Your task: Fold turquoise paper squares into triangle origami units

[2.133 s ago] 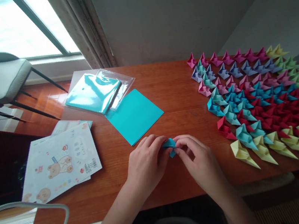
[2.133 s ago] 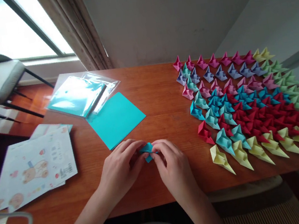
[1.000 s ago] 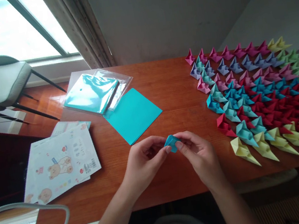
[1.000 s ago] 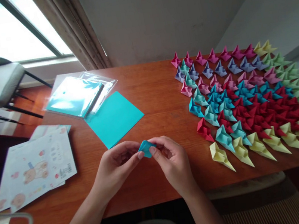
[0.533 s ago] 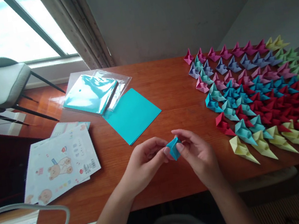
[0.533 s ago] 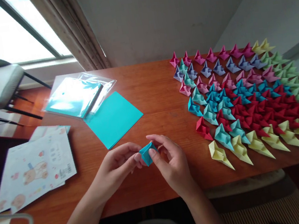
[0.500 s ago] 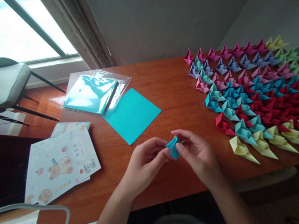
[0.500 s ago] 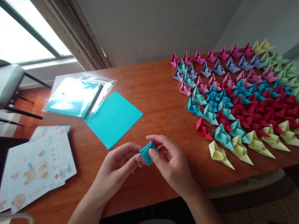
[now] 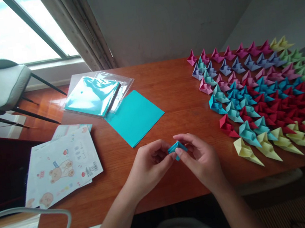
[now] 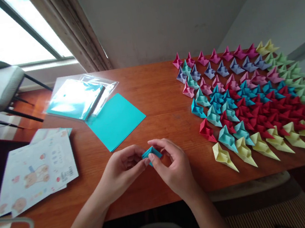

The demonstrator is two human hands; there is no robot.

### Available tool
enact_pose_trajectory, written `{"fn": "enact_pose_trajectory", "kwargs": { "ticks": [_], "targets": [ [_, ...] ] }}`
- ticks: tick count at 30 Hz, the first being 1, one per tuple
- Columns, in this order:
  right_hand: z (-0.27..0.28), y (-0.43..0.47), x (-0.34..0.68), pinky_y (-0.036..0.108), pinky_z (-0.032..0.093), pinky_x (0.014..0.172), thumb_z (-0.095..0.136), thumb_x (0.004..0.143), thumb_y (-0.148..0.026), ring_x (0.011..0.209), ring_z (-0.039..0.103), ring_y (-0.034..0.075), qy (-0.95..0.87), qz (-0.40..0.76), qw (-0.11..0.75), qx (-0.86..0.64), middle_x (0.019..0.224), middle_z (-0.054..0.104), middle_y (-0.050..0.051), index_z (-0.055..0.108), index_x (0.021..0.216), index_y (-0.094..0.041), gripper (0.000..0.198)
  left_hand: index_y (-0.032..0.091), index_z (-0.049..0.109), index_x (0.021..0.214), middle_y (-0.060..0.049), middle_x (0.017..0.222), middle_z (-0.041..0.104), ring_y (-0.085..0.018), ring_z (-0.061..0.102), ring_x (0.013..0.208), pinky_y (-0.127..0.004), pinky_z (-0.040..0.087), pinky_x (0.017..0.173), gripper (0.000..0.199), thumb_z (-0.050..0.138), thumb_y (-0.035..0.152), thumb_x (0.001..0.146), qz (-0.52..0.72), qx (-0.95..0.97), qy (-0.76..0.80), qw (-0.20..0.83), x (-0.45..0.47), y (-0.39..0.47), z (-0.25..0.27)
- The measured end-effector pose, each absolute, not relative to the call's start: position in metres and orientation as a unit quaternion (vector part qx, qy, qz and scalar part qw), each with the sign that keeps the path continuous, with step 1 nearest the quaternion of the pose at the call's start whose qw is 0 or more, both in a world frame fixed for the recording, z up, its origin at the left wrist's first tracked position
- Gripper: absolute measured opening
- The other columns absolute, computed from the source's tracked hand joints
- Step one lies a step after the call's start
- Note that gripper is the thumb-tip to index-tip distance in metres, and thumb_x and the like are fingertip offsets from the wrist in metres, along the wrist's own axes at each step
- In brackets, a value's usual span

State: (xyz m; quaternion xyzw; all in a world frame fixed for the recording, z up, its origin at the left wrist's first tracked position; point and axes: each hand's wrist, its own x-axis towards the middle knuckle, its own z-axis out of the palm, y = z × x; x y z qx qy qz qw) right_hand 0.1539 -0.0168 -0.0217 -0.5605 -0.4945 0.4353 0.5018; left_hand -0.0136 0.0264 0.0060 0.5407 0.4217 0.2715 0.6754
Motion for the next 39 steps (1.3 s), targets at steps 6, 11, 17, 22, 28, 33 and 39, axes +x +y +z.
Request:
{"fn": "enact_pose_trajectory", "kwargs": {
  "ticks": [6, 11, 17, 22, 28, 33, 39],
  "targets": [
    [-0.0193, -0.0142, 0.1538, 0.032, 0.055, 0.08, 0.067, 0.09, -0.026, 0.093, 0.067, 0.019, -0.502, 0.439, 0.501, -0.551, 0.103, 0.069, 0.003, 0.069, 0.107, -0.027, 0.017, 0.013, 0.067, 0.083, -0.001, 0.072, 0.061, -0.012, 0.051, 0.068, -0.021, 0.039, 0.059, 0.022, 0.073, 0.033, 0.086, 0.251, 0.568, 0.428, 0.656, -0.014, 0.0261, 0.0081],
    [-0.0158, -0.0123, 0.1545, 0.031, 0.054, 0.082, 0.065, 0.091, -0.025, 0.094, 0.066, 0.019, -0.516, 0.435, 0.504, -0.539, 0.102, 0.069, 0.004, 0.07, 0.103, -0.026, 0.013, 0.012, 0.069, 0.081, -0.001, 0.069, 0.063, -0.012, 0.054, 0.065, -0.02, 0.042, 0.058, 0.024, 0.072, 0.036, 0.087, 0.229, 0.567, 0.425, 0.668, -0.0149, 0.0274, 0.0109],
    [-0.0178, -0.014, 0.1539, 0.029, 0.053, 0.073, 0.064, 0.093, -0.034, 0.086, 0.066, 0.018, -0.492, 0.458, 0.483, -0.561, 0.096, 0.067, 0.003, 0.068, 0.101, -0.024, 0.013, 0.011, 0.071, 0.076, -0.003, 0.067, 0.065, -0.012, 0.055, 0.06, -0.021, 0.043, 0.055, 0.028, 0.075, 0.038, 0.084, 0.25, 0.53, 0.438, 0.682, -0.013, 0.0268, 0.0123],
    [-0.0187, -0.0134, 0.1546, 0.027, 0.051, 0.069, 0.062, 0.093, -0.034, 0.079, 0.063, 0.016, -0.513, 0.445, 0.463, -0.57, 0.088, 0.065, 0.001, 0.065, 0.093, -0.022, 0.012, 0.012, 0.069, 0.075, -0.002, 0.066, 0.063, -0.012, 0.055, 0.061, -0.021, 0.041, 0.056, 0.03, 0.073, 0.04, 0.086, 0.235, 0.559, 0.436, 0.665, -0.0145, 0.0246, 0.0082],
    [-0.0164, -0.013, 0.1551, 0.026, 0.049, 0.068, 0.06, 0.092, -0.031, 0.075, 0.06, 0.015, -0.535, 0.423, 0.447, -0.579, 0.083, 0.063, 0.0, 0.064, 0.089, -0.021, 0.011, 0.011, 0.07, 0.077, -0.002, 0.067, 0.063, -0.012, 0.054, 0.061, -0.022, 0.04, 0.055, 0.033, 0.07, 0.042, 0.088, 0.222, 0.578, 0.432, 0.656, -0.0156, 0.0245, 0.0072],
    [-0.0146, -0.0125, 0.155, 0.025, 0.047, 0.065, 0.058, 0.092, -0.03, 0.072, 0.058, 0.015, -0.539, 0.419, 0.442, -0.582, 0.081, 0.062, 0.0, 0.063, 0.088, -0.021, 0.011, 0.012, 0.07, 0.076, -0.002, 0.067, 0.064, -0.012, 0.053, 0.061, -0.022, 0.039, 0.055, 0.034, 0.069, 0.043, 0.088, 0.219, 0.581, 0.431, 0.655, -0.0149, 0.0247, 0.0078],
    [-0.0137, -0.0129, 0.1541, 0.025, 0.047, 0.065, 0.057, 0.093, -0.03, 0.073, 0.058, 0.015, -0.538, 0.422, 0.446, -0.577, 0.081, 0.061, 0.0, 0.062, 0.087, -0.021, 0.011, 0.012, 0.07, 0.076, -0.002, 0.067, 0.064, -0.012, 0.054, 0.061, -0.022, 0.039, 0.055, 0.033, 0.07, 0.043, 0.087, 0.217, 0.578, 0.434, 0.656, -0.0151, 0.0247, 0.0073]
  ]
}}
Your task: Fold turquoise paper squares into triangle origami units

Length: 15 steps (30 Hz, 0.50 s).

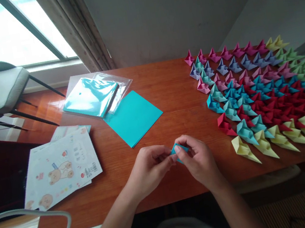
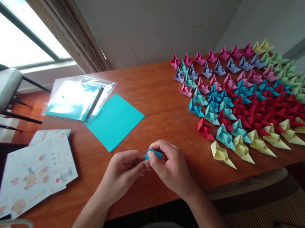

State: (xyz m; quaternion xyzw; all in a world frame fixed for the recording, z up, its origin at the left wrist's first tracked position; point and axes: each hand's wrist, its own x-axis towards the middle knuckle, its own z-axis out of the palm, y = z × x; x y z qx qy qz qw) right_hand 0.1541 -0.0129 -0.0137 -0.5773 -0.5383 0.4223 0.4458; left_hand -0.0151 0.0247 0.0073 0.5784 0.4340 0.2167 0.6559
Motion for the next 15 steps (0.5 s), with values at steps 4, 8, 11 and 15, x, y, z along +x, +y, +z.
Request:
{"fn": "enact_pose_trajectory", "kwargs": {
  "ticks": [4, 8, 11, 15],
  "targets": [
    [-0.0148, -0.0134, 0.1531, 0.026, 0.049, 0.066, 0.058, 0.095, -0.034, 0.075, 0.059, 0.015, -0.524, 0.437, 0.458, -0.57, 0.082, 0.061, 0.001, 0.061, 0.088, -0.022, 0.015, 0.012, 0.07, 0.077, -0.002, 0.067, 0.065, -0.013, 0.055, 0.062, -0.022, 0.041, 0.056, 0.032, 0.07, 0.042, 0.087, 0.219, 0.572, 0.434, 0.66, -0.0154, 0.0251, 0.0065],
    [-0.0143, -0.0131, 0.1521, 0.027, 0.049, 0.068, 0.058, 0.096, -0.034, 0.077, 0.06, 0.016, -0.544, 0.414, 0.453, -0.571, 0.084, 0.062, 0.001, 0.061, 0.09, -0.022, 0.014, 0.013, 0.067, 0.075, -0.001, 0.066, 0.062, -0.012, 0.054, 0.062, -0.021, 0.041, 0.055, 0.031, 0.068, 0.041, 0.089, 0.223, 0.585, 0.435, 0.647, -0.015, 0.0252, 0.0064],
    [-0.0142, -0.0129, 0.1511, 0.028, 0.049, 0.069, 0.057, 0.097, -0.033, 0.078, 0.061, 0.017, -0.569, 0.379, 0.449, -0.575, 0.085, 0.063, 0.002, 0.062, 0.092, -0.022, 0.013, 0.014, 0.064, 0.073, -0.002, 0.067, 0.062, -0.013, 0.056, 0.064, -0.021, 0.042, 0.057, 0.033, 0.062, 0.041, 0.093, 0.219, 0.614, 0.434, 0.621, -0.0143, 0.0251, 0.0065],
    [-0.0173, -0.0135, 0.149, 0.028, 0.051, 0.069, 0.059, 0.096, -0.035, 0.078, 0.063, 0.018, -0.554, 0.363, 0.462, -0.59, 0.085, 0.065, 0.003, 0.063, 0.091, -0.022, 0.014, 0.014, 0.066, 0.078, -0.005, 0.072, 0.067, -0.015, 0.061, 0.066, -0.022, 0.046, 0.059, 0.032, 0.059, 0.04, 0.095, 0.224, 0.61, 0.437, 0.622, -0.0136, 0.0248, 0.0058]
  ]
}}
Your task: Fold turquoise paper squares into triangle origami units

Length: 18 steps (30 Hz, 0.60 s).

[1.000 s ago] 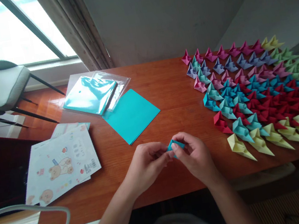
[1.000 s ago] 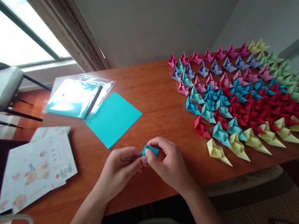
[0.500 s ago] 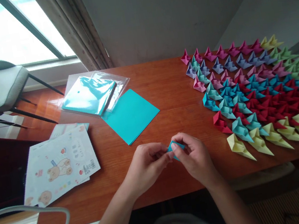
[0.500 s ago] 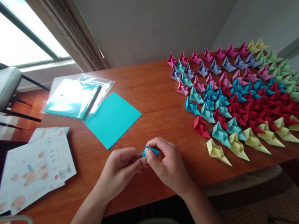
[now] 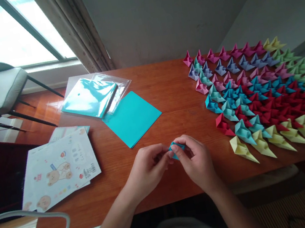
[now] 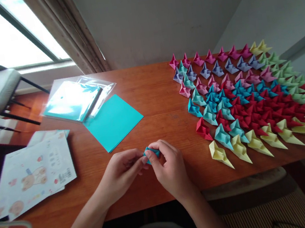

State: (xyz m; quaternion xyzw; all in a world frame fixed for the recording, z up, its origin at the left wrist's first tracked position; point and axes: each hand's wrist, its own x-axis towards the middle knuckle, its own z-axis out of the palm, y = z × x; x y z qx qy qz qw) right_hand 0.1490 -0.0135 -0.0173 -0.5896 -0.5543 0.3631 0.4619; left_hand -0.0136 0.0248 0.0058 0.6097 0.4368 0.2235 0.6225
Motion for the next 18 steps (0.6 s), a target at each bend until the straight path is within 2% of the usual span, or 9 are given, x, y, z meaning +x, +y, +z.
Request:
{"fn": "enact_pose_trajectory", "kwargs": {
  "ticks": [7, 18],
  "targets": [
    [-0.0201, -0.0145, 0.1486, 0.029, 0.054, 0.068, 0.064, 0.093, -0.04, 0.078, 0.069, 0.019, -0.526, 0.394, 0.462, -0.595, 0.088, 0.073, 0.004, 0.067, 0.099, -0.024, 0.018, 0.014, 0.068, 0.078, -0.005, 0.072, 0.069, -0.015, 0.062, 0.065, -0.022, 0.049, 0.059, 0.032, 0.066, 0.044, 0.09, 0.267, 0.567, 0.45, 0.636, -0.0111, 0.0255, 0.0079],
    [-0.0221, -0.0159, 0.1489, 0.028, 0.054, 0.064, 0.064, 0.093, -0.041, 0.07, 0.068, 0.017, -0.525, 0.39, 0.46, -0.6, 0.085, 0.075, 0.003, 0.068, 0.103, -0.024, 0.02, 0.014, 0.067, 0.082, -0.004, 0.076, 0.068, -0.015, 0.061, 0.07, -0.022, 0.049, 0.062, 0.028, 0.067, 0.041, 0.091, 0.284, 0.548, 0.433, 0.657, -0.0118, 0.0244, 0.0064]
  ]
}}
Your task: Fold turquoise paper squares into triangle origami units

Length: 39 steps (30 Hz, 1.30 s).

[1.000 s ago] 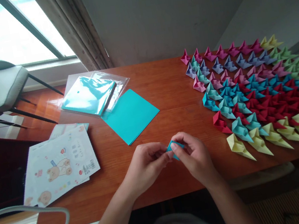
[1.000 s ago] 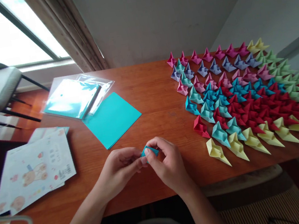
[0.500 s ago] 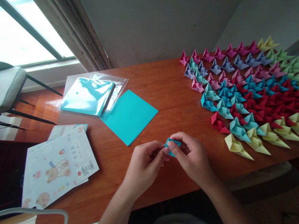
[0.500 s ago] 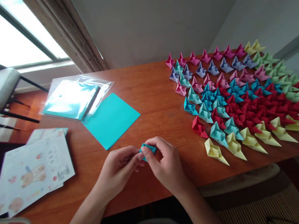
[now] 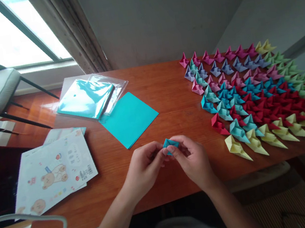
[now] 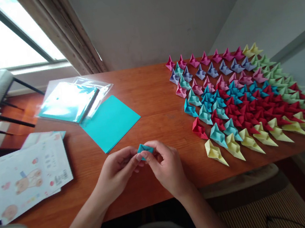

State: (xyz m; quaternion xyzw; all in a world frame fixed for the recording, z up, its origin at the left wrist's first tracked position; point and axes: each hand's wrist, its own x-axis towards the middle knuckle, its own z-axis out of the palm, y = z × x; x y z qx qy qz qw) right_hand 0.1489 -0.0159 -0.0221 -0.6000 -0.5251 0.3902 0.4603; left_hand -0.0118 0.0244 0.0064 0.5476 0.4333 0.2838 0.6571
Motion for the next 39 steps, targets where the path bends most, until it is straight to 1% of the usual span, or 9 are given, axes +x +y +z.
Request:
{"fn": "enact_pose_trajectory", "kwargs": {
  "ticks": [4, 8, 12, 17, 26, 29, 32, 35, 39],
  "targets": [
    [-0.022, -0.016, 0.148, 0.026, 0.053, 0.061, 0.066, 0.092, -0.041, 0.066, 0.066, 0.016, -0.521, 0.377, 0.469, -0.605, 0.082, 0.074, 0.003, 0.07, 0.102, -0.023, 0.021, 0.014, 0.066, 0.081, -0.004, 0.076, 0.067, -0.014, 0.06, 0.07, -0.022, 0.048, 0.062, 0.029, 0.065, 0.04, 0.092, 0.281, 0.556, 0.427, 0.656, -0.011, 0.024, 0.007],
    [-0.021, -0.016, 0.148, 0.023, 0.05, 0.056, 0.066, 0.092, -0.043, 0.063, 0.064, 0.014, -0.489, 0.412, 0.483, -0.598, 0.079, 0.071, 0.001, 0.069, 0.106, -0.024, 0.024, 0.014, 0.066, 0.082, -0.004, 0.075, 0.066, -0.014, 0.059, 0.069, -0.021, 0.047, 0.061, 0.028, 0.065, 0.041, 0.092, 0.295, 0.542, 0.424, 0.663, -0.011, 0.026, 0.007],
    [-0.02, -0.014, 0.15, 0.023, 0.05, 0.063, 0.063, 0.094, -0.041, 0.072, 0.064, 0.015, -0.477, 0.404, 0.502, -0.598, 0.083, 0.07, 0.001, 0.069, 0.095, -0.023, 0.019, 0.014, 0.065, 0.083, -0.003, 0.074, 0.065, -0.013, 0.058, 0.069, -0.022, 0.047, 0.061, 0.027, 0.065, 0.039, 0.092, 0.297, 0.544, 0.435, 0.654, -0.011, 0.025, 0.004],
    [-0.017, -0.013, 0.151, 0.022, 0.046, 0.059, 0.063, 0.095, -0.039, 0.068, 0.06, 0.013, -0.474, 0.434, 0.503, -0.578, 0.078, 0.066, 0.0, 0.068, 0.091, -0.022, 0.018, 0.014, 0.068, 0.091, -0.003, 0.081, 0.066, -0.014, 0.059, 0.074, -0.023, 0.048, 0.066, 0.023, 0.069, 0.036, 0.09, 0.306, 0.538, 0.42, 0.663, -0.012, 0.024, 0.003],
    [-0.013, -0.014, 0.157, 0.019, 0.043, 0.06, 0.062, 0.097, -0.039, 0.064, 0.053, 0.009, -0.434, 0.521, 0.527, -0.512, 0.07, 0.059, -0.004, 0.066, 0.081, -0.02, 0.025, 0.013, 0.073, 0.089, -0.004, 0.081, 0.07, -0.013, 0.061, 0.077, -0.021, 0.049, 0.07, 0.015, 0.073, 0.028, 0.088, 0.33, 0.49, 0.366, 0.719, -0.013, 0.024, 0.009],
    [-0.011, -0.013, 0.154, 0.018, 0.043, 0.059, 0.067, 0.094, -0.039, 0.064, 0.053, 0.008, -0.38, 0.568, 0.536, -0.495, 0.073, 0.061, -0.004, 0.066, 0.085, -0.021, 0.02, 0.013, 0.074, 0.088, -0.003, 0.079, 0.068, -0.011, 0.059, 0.074, -0.019, 0.047, 0.069, 0.011, 0.071, 0.024, 0.09, 0.343, 0.498, 0.34, 0.72, -0.013, 0.024, 0.014],
    [-0.01, -0.013, 0.146, 0.016, 0.041, 0.052, 0.069, 0.092, -0.039, 0.059, 0.051, 0.006, -0.309, 0.607, 0.562, -0.469, 0.074, 0.061, -0.006, 0.063, 0.092, -0.024, 0.017, 0.014, 0.075, 0.086, -0.002, 0.079, 0.067, -0.01, 0.058, 0.074, -0.018, 0.047, 0.068, 0.009, 0.07, 0.02, 0.09, 0.357, 0.51, 0.328, 0.711, -0.015, 0.025, 0.016],
    [-0.012, -0.014, 0.138, 0.016, 0.039, 0.049, 0.068, 0.093, -0.039, 0.057, 0.051, 0.007, -0.308, 0.595, 0.575, -0.47, 0.071, 0.06, -0.006, 0.063, 0.089, -0.024, 0.016, 0.014, 0.075, 0.085, -0.001, 0.077, 0.067, -0.01, 0.06, 0.074, -0.017, 0.048, 0.068, 0.005, 0.072, 0.017, 0.088, 0.365, 0.504, 0.323, 0.713, -0.015, 0.024, 0.016],
    [-0.007, -0.016, 0.137, 0.019, 0.046, 0.057, 0.063, 0.097, -0.037, 0.066, 0.058, 0.009, -0.389, 0.516, 0.557, -0.522, 0.077, 0.066, -0.003, 0.069, 0.087, -0.023, 0.018, 0.015, 0.075, 0.084, -0.001, 0.078, 0.07, -0.01, 0.063, 0.073, -0.017, 0.05, 0.067, 0.003, 0.075, 0.017, 0.085, 0.384, 0.469, 0.341, 0.719, -0.013, 0.022, 0.014]
  ]
}}
